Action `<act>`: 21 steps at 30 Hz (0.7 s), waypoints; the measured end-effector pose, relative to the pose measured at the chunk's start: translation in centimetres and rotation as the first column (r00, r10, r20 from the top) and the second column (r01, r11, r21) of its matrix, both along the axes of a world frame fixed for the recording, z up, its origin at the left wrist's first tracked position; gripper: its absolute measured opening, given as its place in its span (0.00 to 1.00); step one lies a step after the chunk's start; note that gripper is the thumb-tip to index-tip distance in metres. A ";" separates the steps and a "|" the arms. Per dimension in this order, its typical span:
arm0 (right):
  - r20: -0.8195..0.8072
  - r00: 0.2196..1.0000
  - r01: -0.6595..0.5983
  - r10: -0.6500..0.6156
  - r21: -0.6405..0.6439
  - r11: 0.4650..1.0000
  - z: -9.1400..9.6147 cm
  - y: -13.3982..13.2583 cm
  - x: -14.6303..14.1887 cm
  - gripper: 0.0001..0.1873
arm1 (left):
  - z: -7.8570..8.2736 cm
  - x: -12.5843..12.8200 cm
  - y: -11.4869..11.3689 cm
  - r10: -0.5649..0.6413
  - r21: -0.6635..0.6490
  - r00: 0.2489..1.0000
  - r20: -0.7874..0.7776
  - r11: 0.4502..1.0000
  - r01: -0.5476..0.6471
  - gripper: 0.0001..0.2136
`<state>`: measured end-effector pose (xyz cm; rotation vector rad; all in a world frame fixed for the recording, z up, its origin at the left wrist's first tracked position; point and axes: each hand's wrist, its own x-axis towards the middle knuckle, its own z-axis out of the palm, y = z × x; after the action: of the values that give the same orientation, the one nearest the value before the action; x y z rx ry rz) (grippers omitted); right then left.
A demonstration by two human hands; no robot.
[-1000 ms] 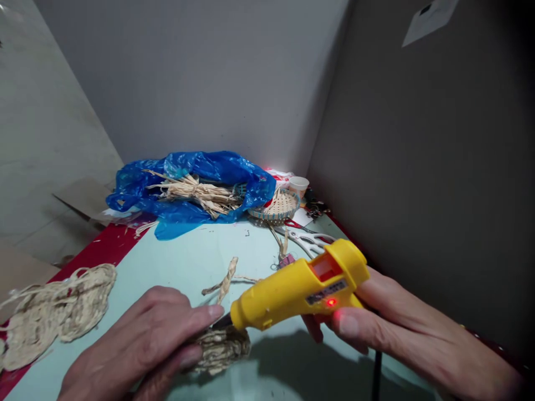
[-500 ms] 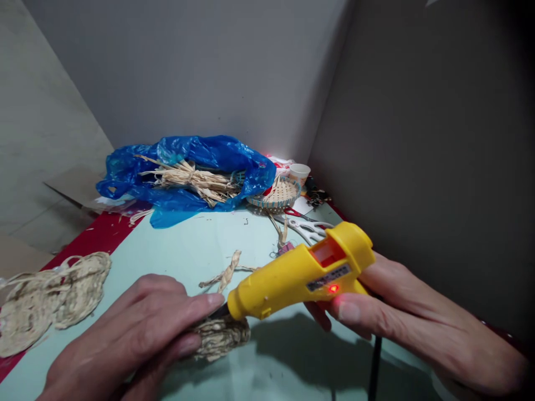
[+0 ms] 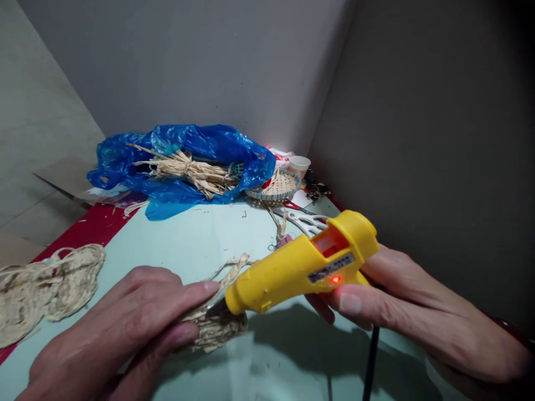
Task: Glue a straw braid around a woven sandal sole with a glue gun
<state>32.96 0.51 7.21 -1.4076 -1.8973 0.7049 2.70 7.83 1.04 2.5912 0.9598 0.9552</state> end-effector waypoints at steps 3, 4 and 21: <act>0.015 0.999 0.039 -0.039 0.000 0.999 0.0 0.0 0.0 0.19 | -0.4 -0.4 -0.1 0.001 -0.026 1.000 -0.020 1.000 -0.001 0.19; 0.019 0.999 0.045 -0.045 0.003 0.999 0.0 0.0 0.0 0.19 | -0.5 -0.5 -0.1 0.008 -0.027 1.000 -0.027 1.000 -0.009 0.19; -0.124 0.992 -0.030 0.022 -0.056 0.998 0.5 0.3 -0.3 0.12 | -1.2 -1.5 0.0 0.000 0.009 1.000 -0.003 1.000 0.000 0.22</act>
<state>32.62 0.78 7.68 -1.3446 -1.8149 0.8462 1.23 7.86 -0.16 2.6008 0.9586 0.9573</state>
